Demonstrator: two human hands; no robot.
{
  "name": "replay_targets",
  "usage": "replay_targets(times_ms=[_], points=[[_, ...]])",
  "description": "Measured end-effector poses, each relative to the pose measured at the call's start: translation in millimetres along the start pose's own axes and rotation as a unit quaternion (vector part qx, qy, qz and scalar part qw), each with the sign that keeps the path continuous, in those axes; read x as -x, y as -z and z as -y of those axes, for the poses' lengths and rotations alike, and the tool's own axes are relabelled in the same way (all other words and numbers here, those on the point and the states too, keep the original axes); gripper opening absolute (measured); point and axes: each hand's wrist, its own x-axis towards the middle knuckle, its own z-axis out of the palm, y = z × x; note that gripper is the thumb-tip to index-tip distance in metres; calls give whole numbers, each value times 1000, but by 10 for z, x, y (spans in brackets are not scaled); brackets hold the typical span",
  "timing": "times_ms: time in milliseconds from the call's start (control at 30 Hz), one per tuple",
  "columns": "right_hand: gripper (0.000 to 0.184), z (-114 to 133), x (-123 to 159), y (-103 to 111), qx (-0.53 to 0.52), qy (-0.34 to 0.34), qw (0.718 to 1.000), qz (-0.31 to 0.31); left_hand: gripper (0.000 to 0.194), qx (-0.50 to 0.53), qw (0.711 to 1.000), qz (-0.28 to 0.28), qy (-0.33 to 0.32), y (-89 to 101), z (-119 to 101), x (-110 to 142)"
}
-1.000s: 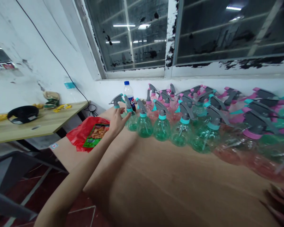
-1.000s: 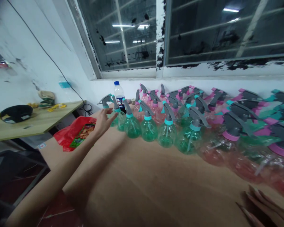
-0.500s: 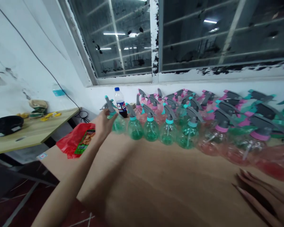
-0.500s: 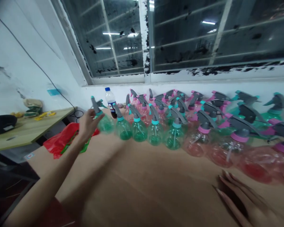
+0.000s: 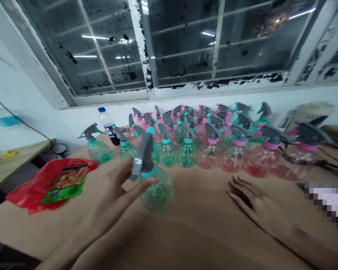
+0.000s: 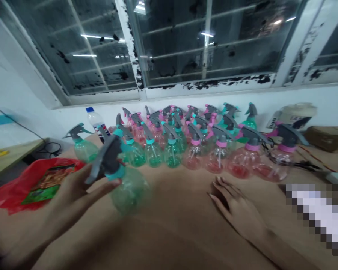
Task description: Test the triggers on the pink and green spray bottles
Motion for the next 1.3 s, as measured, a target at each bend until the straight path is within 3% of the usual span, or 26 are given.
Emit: replay_targets(times_ms=[100,300,533,667,867,1000,1167,1300], points=[[54,45,-27,50,1,4,1000,4,26,-7,991,122,-50,-334,-149,10],[54,64,-45,89,10,11,1000,21,31,67,973,211,-58,-874,-8,-34],[67,14,6,54,14,39,998,47,27,121,985,113,-46,-1183,272,83],[75,12,5,86,30,57,995,75,35,118,984,123,-58,-1242,386,230],[79,41,-12,145,34,60,993,100,36,141,977,144,-74,-1333,391,335],[75,62,-14,186,31,55,992,108,33,152,982,101,-43,-1402,445,399],[57,85,-29,217,38,62,990,122,31,152,985,80,-28,-1455,505,435],[57,75,-3,175,27,62,992,109,37,177,983,56,-1,-1515,517,493]])
